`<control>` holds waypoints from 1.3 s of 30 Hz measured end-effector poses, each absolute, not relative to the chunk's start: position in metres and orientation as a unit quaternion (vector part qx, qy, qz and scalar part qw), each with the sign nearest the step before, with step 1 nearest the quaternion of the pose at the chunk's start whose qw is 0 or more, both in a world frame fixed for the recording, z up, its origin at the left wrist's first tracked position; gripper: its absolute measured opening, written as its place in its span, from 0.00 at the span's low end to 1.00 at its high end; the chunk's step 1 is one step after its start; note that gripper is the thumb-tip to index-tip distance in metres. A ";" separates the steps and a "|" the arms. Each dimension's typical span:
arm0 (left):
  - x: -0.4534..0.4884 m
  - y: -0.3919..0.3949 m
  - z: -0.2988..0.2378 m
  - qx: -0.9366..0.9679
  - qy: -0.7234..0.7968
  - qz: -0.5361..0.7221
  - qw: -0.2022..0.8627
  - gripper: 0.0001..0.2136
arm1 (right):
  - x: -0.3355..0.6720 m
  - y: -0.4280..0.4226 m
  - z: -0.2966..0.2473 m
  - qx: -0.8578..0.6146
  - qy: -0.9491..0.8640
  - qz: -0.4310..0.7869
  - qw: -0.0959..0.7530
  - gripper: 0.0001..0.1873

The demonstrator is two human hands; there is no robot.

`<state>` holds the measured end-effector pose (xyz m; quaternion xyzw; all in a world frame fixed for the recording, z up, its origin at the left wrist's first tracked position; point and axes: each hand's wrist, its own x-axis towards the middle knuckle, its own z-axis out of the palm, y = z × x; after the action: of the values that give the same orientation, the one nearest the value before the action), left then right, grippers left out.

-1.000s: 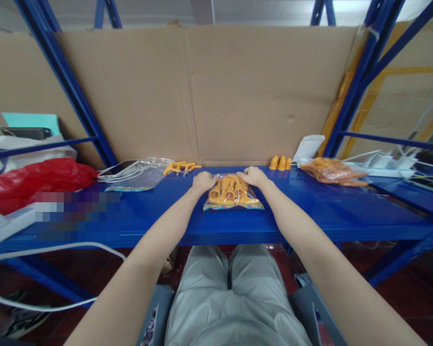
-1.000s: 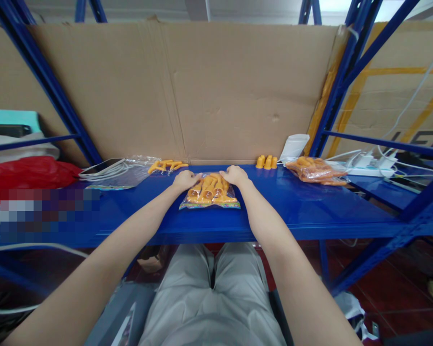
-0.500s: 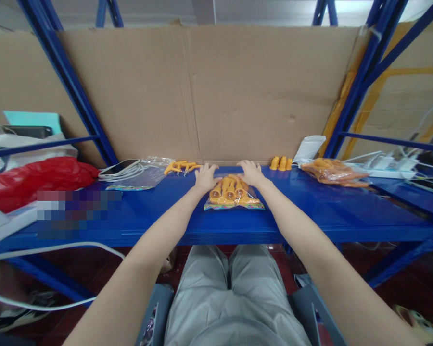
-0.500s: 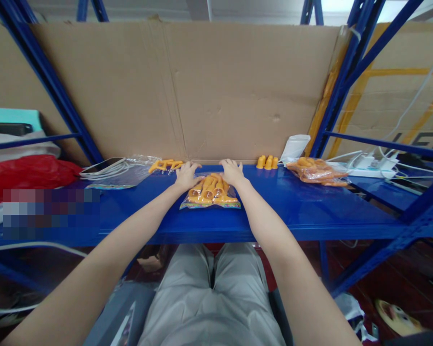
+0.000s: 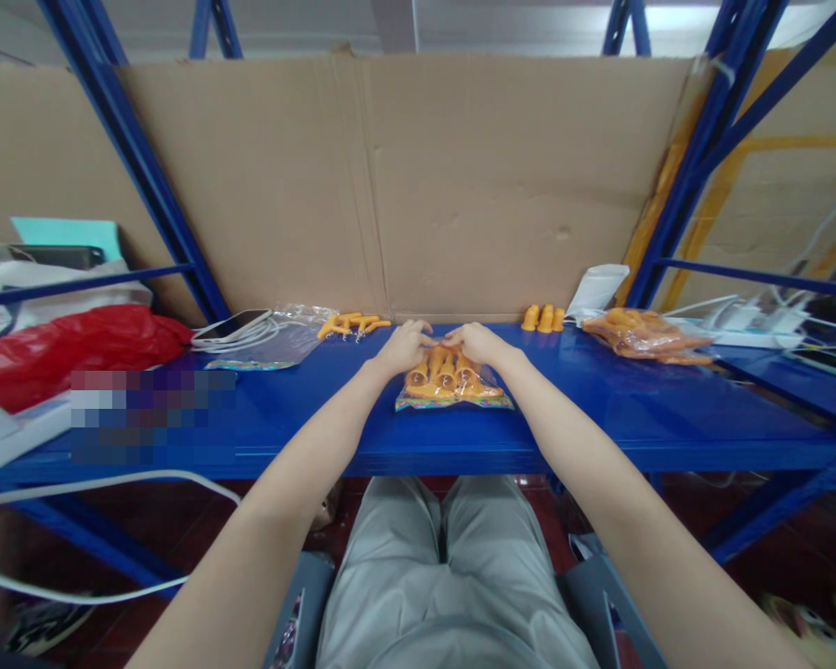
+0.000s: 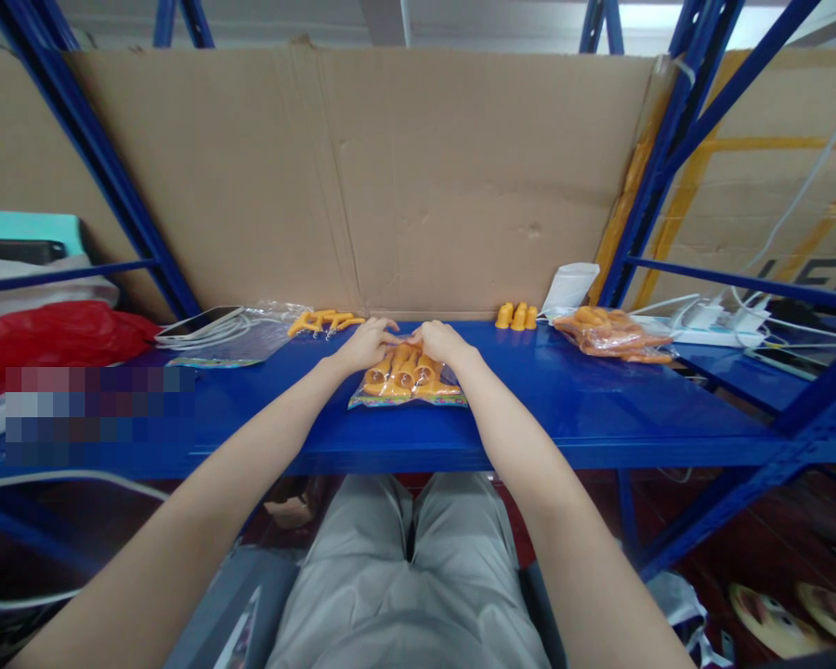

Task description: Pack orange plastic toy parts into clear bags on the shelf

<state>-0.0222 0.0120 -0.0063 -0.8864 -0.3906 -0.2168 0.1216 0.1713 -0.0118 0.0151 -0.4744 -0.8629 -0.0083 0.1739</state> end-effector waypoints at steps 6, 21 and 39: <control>-0.011 0.010 -0.006 -0.891 -0.395 -0.212 0.072 0.18 | 0.164 -0.015 0.017 -0.477 -0.860 -0.006 0.183 0.25; -0.011 0.012 -0.008 -0.895 -0.377 -0.234 0.032 0.23 | 0.157 -0.023 0.020 -0.527 -0.822 0.007 0.214 0.20; -0.013 0.009 -0.003 -0.737 -0.528 -0.313 -0.285 0.16 | 0.170 -0.017 0.019 -0.658 -0.718 0.037 0.224 0.19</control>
<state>-0.0131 0.0090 -0.0031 -0.7368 -0.5276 -0.3127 -0.2847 0.1705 -0.0169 0.0190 -0.6581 -0.7179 0.0374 0.2237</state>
